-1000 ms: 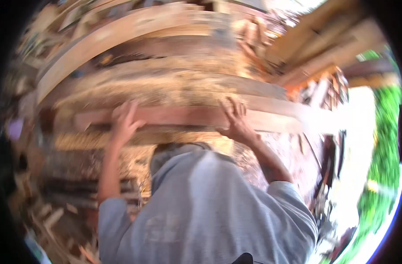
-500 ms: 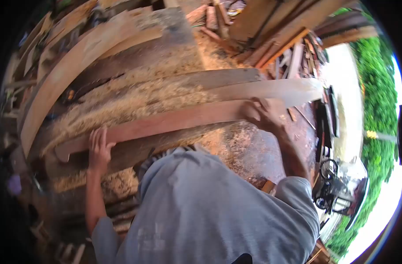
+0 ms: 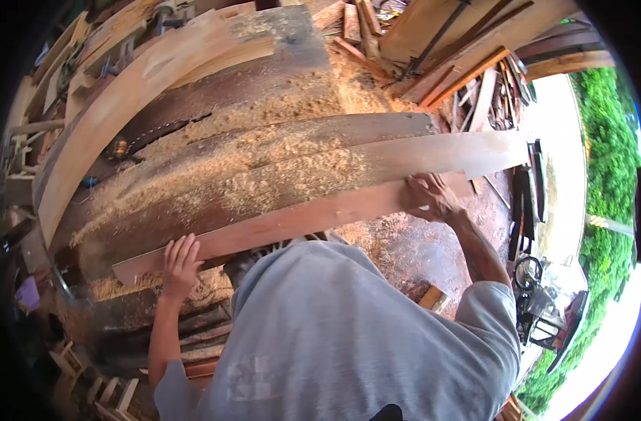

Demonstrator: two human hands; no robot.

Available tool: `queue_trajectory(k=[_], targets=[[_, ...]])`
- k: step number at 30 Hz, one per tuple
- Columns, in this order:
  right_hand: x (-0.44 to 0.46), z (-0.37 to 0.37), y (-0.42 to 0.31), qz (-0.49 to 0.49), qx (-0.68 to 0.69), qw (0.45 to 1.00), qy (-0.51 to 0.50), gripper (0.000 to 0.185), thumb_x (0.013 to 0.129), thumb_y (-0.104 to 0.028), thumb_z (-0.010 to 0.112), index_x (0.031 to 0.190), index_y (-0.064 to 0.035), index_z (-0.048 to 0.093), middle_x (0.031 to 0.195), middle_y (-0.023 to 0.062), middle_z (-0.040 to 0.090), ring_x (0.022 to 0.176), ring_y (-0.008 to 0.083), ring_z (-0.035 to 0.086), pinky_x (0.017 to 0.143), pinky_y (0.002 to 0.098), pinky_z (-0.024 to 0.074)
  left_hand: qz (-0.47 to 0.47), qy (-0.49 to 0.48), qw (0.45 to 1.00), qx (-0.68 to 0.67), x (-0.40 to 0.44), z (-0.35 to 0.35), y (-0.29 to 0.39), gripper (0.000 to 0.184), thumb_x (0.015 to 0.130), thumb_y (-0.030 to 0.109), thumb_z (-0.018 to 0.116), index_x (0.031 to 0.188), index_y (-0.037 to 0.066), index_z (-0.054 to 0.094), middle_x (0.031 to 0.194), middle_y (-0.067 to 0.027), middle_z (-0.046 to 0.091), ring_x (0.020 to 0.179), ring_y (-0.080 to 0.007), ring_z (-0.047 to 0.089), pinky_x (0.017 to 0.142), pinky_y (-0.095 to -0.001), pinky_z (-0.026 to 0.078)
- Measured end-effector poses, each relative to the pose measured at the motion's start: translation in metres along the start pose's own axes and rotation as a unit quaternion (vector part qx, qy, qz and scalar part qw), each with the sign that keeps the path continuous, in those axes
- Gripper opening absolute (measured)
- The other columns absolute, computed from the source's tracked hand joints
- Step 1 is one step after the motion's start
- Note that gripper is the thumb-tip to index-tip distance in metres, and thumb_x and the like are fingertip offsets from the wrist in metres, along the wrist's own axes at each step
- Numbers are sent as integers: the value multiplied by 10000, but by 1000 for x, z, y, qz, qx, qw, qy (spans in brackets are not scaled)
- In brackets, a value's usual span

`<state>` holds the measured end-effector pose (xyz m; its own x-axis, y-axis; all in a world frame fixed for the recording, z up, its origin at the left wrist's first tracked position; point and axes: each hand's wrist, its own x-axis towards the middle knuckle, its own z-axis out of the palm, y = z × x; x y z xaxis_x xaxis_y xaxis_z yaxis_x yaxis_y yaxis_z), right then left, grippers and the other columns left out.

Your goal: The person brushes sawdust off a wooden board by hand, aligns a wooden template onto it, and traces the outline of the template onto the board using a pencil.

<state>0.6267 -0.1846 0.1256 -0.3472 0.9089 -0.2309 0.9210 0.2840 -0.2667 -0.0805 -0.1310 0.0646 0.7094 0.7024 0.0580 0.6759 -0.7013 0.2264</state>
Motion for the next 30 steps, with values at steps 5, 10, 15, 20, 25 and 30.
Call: queue_trajectory(k=[5, 10, 15, 20, 25, 30], targets=[[42, -7, 23, -19, -10, 999, 46, 863, 795, -457, 835, 1487, -65, 501, 1395, 180, 526, 1275, 411, 506, 1101, 493, 437, -95, -20, 995, -29, 46, -16, -33, 624, 890, 92, 726, 1482, 66, 530, 1556, -124, 502, 1448, -347, 439, 1208, -534, 345], [83, -16, 25, -1, 4, 996, 88, 863, 786, -324, 871, 1508, -83, 465, 1415, 187, 495, 1308, 405, 500, 1084, 503, 455, -105, 33, 994, -29, 88, -23, -64, 649, 955, 133, 676, 1557, 84, 437, 1541, -132, 517, 1451, -351, 432, 1225, -515, 323], [71, -14, 17, 11, 37, 998, 57, 822, 824, -321, 847, 1515, -99, 461, 1475, 177, 487, 1378, 394, 450, 1144, 507, 390, -97, -3, 995, 3, 72, -31, -58, 688, 917, 321, 736, 1506, 59, 496, 1450, -216, 570, 1341, -413, 518, 1106, -525, 421], [81, -2, 15, 60, 90, 993, 52, 912, 761, -165, 871, 1550, -99, 419, 1572, 174, 427, 1480, 393, 349, 1228, 515, 274, -102, 37, 994, -23, 67, -21, -48, 635, 944, 194, 709, 1510, 33, 470, 1525, -202, 507, 1445, -370, 441, 1193, -534, 337], [77, 1, 26, 43, 33, 997, 56, 1009, 690, -61, 865, 1579, -107, 390, 1583, 195, 394, 1471, 412, 357, 1213, 515, 311, -98, 24, 995, 23, 66, -3, -50, 615, 949, 60, 661, 1526, 40, 448, 1572, -143, 472, 1490, -314, 402, 1246, -578, 277], [80, 6, 34, 28, 61, 996, 59, 1009, 667, -53, 881, 1566, -128, 430, 1461, 183, 467, 1359, 407, 448, 1156, 506, 371, -84, 47, 995, 13, 61, 11, -54, 576, 1005, 84, 589, 1552, 47, 412, 1595, -128, 446, 1508, -300, 369, 1238, -628, 264]])
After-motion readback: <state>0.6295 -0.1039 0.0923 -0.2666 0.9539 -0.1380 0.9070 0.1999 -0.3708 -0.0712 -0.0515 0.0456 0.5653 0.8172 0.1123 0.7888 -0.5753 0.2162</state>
